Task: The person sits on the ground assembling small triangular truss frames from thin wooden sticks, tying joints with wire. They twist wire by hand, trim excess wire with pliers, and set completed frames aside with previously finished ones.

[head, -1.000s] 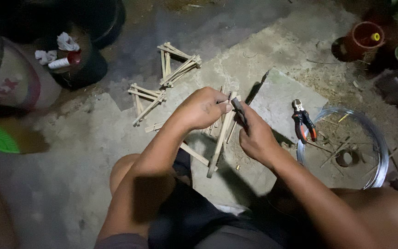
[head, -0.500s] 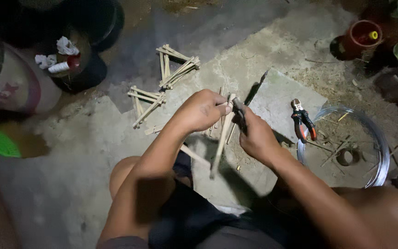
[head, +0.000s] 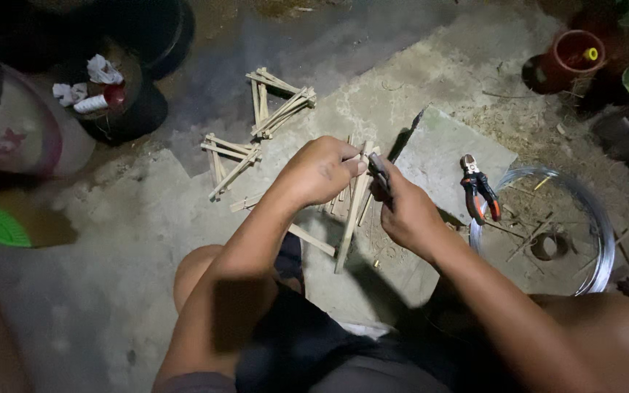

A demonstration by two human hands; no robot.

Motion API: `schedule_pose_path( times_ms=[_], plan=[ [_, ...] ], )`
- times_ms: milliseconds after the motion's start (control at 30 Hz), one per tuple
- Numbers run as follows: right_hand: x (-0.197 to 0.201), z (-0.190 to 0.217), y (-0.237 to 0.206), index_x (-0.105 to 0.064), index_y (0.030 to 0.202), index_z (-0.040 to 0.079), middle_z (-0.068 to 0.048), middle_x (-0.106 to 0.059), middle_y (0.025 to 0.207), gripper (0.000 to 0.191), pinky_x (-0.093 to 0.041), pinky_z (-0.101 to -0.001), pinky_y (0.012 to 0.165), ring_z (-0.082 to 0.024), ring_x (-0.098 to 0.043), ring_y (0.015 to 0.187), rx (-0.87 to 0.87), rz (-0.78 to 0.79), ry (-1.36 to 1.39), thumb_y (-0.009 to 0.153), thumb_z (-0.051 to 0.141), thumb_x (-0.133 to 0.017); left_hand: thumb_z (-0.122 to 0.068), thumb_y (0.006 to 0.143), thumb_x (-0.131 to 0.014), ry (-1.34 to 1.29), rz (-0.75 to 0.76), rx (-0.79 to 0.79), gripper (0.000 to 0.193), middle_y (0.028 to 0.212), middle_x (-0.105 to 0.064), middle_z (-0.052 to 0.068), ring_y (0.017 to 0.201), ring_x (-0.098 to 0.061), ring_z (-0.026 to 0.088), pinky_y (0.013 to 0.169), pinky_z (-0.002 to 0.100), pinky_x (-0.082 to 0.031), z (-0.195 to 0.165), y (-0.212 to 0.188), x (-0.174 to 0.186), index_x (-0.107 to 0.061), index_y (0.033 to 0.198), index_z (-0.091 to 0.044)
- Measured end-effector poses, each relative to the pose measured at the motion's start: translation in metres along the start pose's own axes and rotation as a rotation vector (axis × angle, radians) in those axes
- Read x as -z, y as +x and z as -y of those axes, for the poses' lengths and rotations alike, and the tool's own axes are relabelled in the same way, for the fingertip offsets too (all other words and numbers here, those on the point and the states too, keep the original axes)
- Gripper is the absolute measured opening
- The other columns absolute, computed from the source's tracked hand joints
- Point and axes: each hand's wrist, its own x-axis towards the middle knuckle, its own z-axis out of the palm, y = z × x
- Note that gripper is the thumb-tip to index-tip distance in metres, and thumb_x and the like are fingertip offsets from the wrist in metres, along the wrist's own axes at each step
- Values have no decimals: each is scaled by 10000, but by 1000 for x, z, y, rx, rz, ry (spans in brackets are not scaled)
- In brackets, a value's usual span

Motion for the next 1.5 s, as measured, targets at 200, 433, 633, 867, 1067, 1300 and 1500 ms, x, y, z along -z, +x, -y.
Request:
schedule_pose_path(
  times_ms=[200,433,633,867,1067,1300,1500],
  plan=[
    [8,16,-1,-335,1553,143,-259,-694,1115,771,-522,-496,889,-441,-669,1059,-7,16,-57,823,-48,-498,-299,901,-665,65,-3,-1,265,887,-694,231,820,-666,413,748,463,-518,-2,0,-1,-757,997,-70],
    [4,1,1,-389,1516,125,-272,-698,1110,727,-523,-495,902,-448,-668,1054,-62,54,-100,815,-16,-524,-300,894,-649,69,49,109,274,881,-711,221,824,-688,402,772,465,-523,4,3,-9,-752,995,-67],
    [19,-43,32,-428,1460,62,-311,-672,1135,661,-509,-502,948,-453,-657,1087,-203,36,-105,815,50,-574,-287,953,-676,-255,-309,-44,270,840,-685,128,726,-640,232,656,394,-491,26,13,1,-706,1007,-25],
    [34,-79,23,-536,1324,22,-295,-593,1219,620,-502,-574,923,-501,-595,1123,-465,-188,-623,847,367,-731,-375,986,-608,-1167,-260,284,235,619,-452,-39,417,-335,54,379,243,-251,21,7,22,-553,952,-149],
    [28,-95,25,-563,1275,29,-247,-629,1164,449,-542,-566,854,-454,-640,1082,-243,-339,-873,934,315,-615,-434,998,-617,-1255,-341,167,333,636,-417,-38,431,-344,65,383,258,-266,20,11,9,-491,913,-137],
    [14,-85,28,-573,1217,22,-224,-625,1154,434,-561,-506,829,-408,-668,1055,-368,-206,-682,935,350,-608,-403,1012,-615,-1287,-391,124,329,665,-434,-17,435,-330,70,395,258,-266,28,12,0,-484,902,-122],
    [24,-43,61,-529,1457,6,-20,-663,1238,623,-557,-376,820,-231,-683,1037,-234,-351,998,1029,459,-511,-401,1013,-597,-1308,-457,83,296,664,-441,-24,447,-352,72,400,253,-271,32,12,9,-490,918,-142]
  ],
)
